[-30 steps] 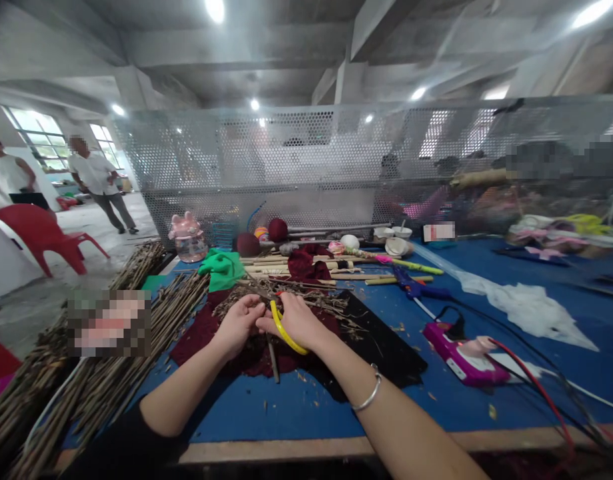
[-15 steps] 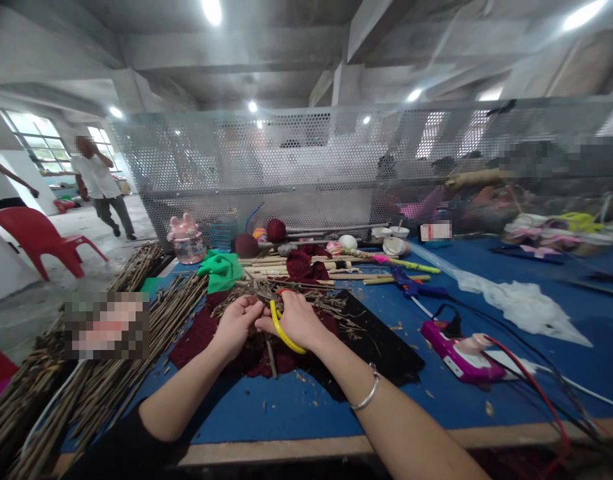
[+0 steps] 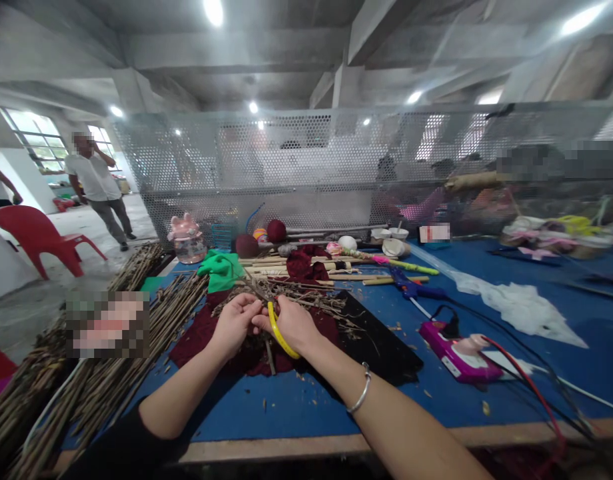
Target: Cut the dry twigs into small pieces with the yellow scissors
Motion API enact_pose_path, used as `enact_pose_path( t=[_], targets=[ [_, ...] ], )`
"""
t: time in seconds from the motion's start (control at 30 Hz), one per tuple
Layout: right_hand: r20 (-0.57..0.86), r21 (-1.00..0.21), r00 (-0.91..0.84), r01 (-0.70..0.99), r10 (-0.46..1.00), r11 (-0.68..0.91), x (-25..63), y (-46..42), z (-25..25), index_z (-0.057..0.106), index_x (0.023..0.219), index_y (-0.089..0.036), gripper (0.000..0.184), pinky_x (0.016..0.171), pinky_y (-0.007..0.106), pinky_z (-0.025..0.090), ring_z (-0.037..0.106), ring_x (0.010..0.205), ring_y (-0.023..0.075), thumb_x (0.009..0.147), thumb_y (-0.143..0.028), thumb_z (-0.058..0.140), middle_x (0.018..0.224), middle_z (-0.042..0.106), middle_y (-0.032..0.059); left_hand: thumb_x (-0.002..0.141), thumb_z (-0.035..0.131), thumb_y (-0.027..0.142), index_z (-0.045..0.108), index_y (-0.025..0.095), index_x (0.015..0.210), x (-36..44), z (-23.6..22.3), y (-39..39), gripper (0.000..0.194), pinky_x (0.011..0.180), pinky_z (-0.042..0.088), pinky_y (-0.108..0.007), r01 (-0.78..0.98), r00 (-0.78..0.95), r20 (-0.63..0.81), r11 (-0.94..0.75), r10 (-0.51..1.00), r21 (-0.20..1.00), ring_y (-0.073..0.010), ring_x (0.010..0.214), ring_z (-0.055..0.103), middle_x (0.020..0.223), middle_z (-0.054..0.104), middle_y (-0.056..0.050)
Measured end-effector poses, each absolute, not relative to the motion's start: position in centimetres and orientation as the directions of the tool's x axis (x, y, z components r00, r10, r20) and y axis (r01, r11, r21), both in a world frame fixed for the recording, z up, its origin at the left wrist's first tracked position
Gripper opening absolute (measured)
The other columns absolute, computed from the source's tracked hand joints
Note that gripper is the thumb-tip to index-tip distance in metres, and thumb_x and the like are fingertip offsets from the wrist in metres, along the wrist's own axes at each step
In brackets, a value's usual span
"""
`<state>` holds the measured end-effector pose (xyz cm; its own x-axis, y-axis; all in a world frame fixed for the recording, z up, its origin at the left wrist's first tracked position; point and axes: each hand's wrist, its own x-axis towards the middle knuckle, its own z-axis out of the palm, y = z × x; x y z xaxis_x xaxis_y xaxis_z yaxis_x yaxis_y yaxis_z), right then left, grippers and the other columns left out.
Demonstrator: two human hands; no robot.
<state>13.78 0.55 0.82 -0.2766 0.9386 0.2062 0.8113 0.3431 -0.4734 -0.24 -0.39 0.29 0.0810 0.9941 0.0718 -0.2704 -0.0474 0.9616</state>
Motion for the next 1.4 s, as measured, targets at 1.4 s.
enact_pose_path(
  t=[1.4],
  targets=[
    [0.226,-0.460,-0.255,0.823,0.940,0.334,14.5,1.7,0.8,0.053,0.070,-0.018,0.040,0.051,0.022,0.027,0.051,0.058,0.0137,0.072,-0.058,0.051,0.065,0.057,0.0022,0.063,0.065,0.039,0.057,0.014,0.091,-0.1,0.7,-0.5,0.039,0.036,0.040,-0.014,-0.286,0.064,-0.010,0.028,0.998,0.958,-0.0059,0.045,0.051,0.063,0.058,0.001]
  ],
)
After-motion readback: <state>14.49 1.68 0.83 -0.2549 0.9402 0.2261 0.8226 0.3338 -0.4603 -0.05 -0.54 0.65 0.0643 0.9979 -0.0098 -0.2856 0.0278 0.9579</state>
